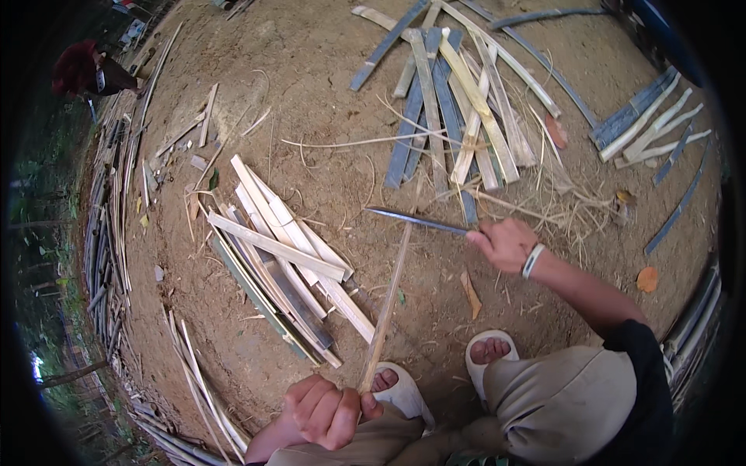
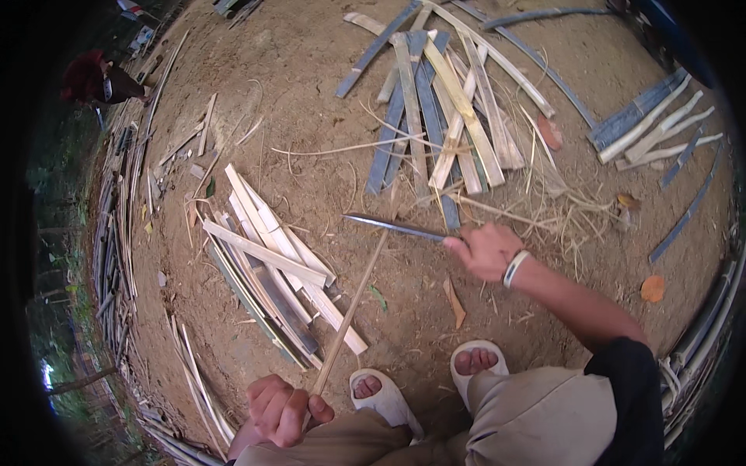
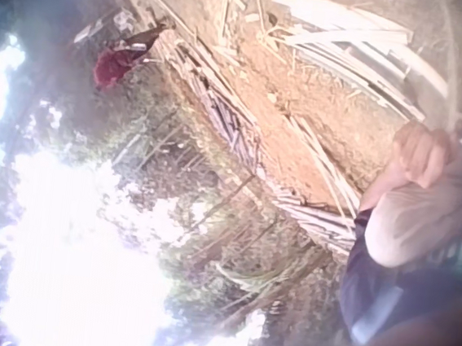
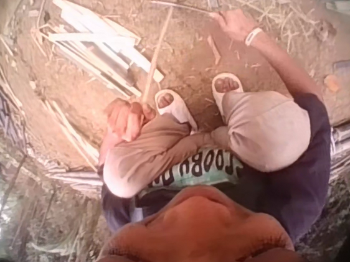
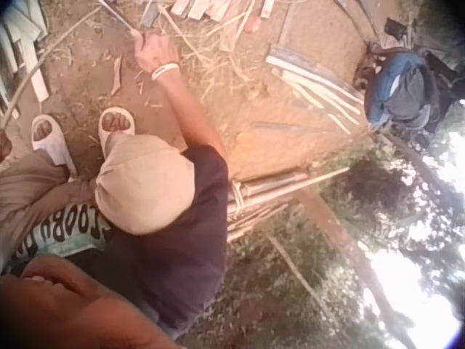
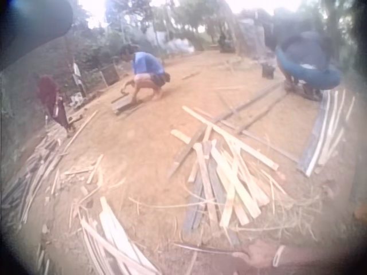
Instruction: The person sits on the ground and uses a machete to shave and smooth thin strips of bamboo. They repeatedly hold the bamboo strips and scrape the blade along them to remove rough edges, occasionally adjusting their grip or the position of the strips.
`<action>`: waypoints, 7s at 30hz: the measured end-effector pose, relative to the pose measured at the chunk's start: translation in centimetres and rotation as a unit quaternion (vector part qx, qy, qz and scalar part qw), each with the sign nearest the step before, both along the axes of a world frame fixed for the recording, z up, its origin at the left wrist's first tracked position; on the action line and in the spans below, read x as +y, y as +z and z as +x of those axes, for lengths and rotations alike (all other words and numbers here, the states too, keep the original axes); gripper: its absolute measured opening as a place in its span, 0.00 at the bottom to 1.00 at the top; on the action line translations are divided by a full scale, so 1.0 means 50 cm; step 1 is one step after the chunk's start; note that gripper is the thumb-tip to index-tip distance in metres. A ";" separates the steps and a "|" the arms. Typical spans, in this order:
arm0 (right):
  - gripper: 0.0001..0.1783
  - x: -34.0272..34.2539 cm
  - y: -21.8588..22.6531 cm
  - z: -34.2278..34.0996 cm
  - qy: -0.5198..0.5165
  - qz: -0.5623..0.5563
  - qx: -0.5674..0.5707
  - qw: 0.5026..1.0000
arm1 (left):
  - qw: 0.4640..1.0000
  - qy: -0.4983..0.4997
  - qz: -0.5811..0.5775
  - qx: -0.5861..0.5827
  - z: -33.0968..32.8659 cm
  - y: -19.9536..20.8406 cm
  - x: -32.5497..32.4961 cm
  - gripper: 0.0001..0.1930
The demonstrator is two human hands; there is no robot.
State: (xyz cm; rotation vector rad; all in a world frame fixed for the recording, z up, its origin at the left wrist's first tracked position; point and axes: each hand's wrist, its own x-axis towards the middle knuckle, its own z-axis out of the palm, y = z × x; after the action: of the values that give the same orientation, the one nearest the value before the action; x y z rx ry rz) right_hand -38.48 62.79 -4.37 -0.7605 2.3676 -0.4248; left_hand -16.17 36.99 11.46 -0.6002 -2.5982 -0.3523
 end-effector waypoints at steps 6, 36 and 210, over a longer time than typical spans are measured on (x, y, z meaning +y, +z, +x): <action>0.30 -0.014 -0.006 0.013 -0.042 0.004 -0.009 0.999 | 0.999 0.035 0.004 -0.027 0.003 0.003 -0.007 0.06; 0.19 -0.101 0.038 0.188 -0.358 -0.328 -0.476 0.733 | 0.924 -0.381 0.034 -0.005 0.023 -0.176 0.147 0.16; 0.28 0.010 0.066 0.135 0.027 -0.042 -0.134 0.990 | 0.746 0.018 0.662 0.075 0.031 -0.083 -0.034 0.24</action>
State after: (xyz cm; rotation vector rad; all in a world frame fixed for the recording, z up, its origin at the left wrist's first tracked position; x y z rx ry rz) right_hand -31.71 63.32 -1.06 -0.7522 2.0850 -0.5703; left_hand -14.62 35.27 7.29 -0.0168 -1.5411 -1.7793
